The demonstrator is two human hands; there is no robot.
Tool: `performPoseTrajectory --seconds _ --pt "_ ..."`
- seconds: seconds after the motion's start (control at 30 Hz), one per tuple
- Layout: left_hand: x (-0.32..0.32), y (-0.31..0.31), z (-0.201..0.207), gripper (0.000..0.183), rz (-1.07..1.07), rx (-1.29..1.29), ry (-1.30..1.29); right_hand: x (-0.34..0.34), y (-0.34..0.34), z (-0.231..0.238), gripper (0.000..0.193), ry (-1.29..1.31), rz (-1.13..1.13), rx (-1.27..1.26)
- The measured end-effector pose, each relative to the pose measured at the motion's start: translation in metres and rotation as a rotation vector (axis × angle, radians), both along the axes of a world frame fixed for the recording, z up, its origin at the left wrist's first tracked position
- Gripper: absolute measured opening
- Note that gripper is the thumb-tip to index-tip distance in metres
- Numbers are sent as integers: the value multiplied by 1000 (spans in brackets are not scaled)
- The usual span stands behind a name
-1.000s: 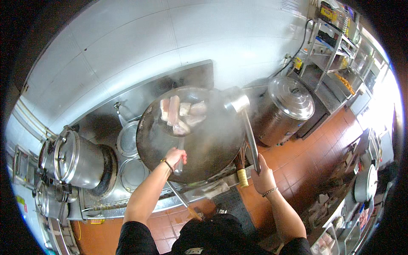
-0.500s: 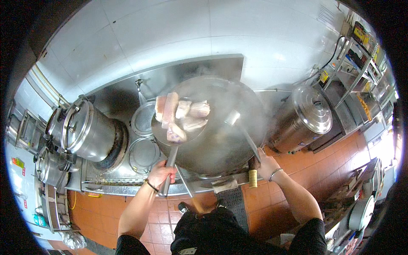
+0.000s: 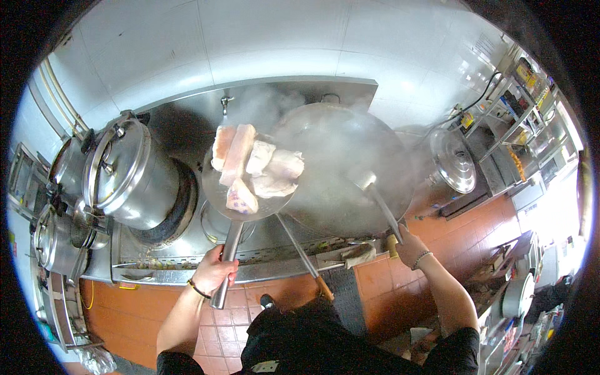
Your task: The person uses a slotted spoon and ladle to remove pieces of boiled meat from a large pot and places them into a metal tray. The person then uses a knife to cut a piece of raw meat on a wooden board.
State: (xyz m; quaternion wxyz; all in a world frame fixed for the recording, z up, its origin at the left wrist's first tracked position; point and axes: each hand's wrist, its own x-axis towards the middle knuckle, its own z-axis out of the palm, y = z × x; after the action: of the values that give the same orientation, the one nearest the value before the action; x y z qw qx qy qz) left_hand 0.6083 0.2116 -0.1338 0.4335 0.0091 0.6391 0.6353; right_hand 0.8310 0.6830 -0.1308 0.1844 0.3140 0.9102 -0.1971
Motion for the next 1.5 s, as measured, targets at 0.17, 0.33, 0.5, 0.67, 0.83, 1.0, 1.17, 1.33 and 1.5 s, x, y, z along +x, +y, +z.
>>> performPoseTrajectory --seconds 0.17,0.33,0.5,0.67,0.83,1.0,1.17,1.33,1.5 --pt "-11 -64 -26 33 -13 41 -60 18 -39 9 66 -5 44 146" --pt "-15 -112 -76 32 -12 -10 -70 28 -54 12 63 66 112 138" --pt "-9 -131 -147 38 43 -93 13 17 -76 21 64 100 -67 -201" --pt "8 -138 -204 30 169 -80 -28 -12 -103 20 48 152 -388 -629" --pt "10 -137 -232 31 195 -110 -34 -39 -118 -3 20 331 -597 -1162" --pt "0 -125 -242 20 273 24 -93 -67 -127 -32 6 463 -733 -1701" --pt "3 -125 -217 28 279 52 -204 -90 -153 -45 27 474 -733 -1866" --pt "25 -144 -187 44 255 81 -238 -101 -175 -2 8 599 -711 -1895" --pt "40 -139 -192 44 381 154 -294 -98 -201 45 12 529 -602 -1995"
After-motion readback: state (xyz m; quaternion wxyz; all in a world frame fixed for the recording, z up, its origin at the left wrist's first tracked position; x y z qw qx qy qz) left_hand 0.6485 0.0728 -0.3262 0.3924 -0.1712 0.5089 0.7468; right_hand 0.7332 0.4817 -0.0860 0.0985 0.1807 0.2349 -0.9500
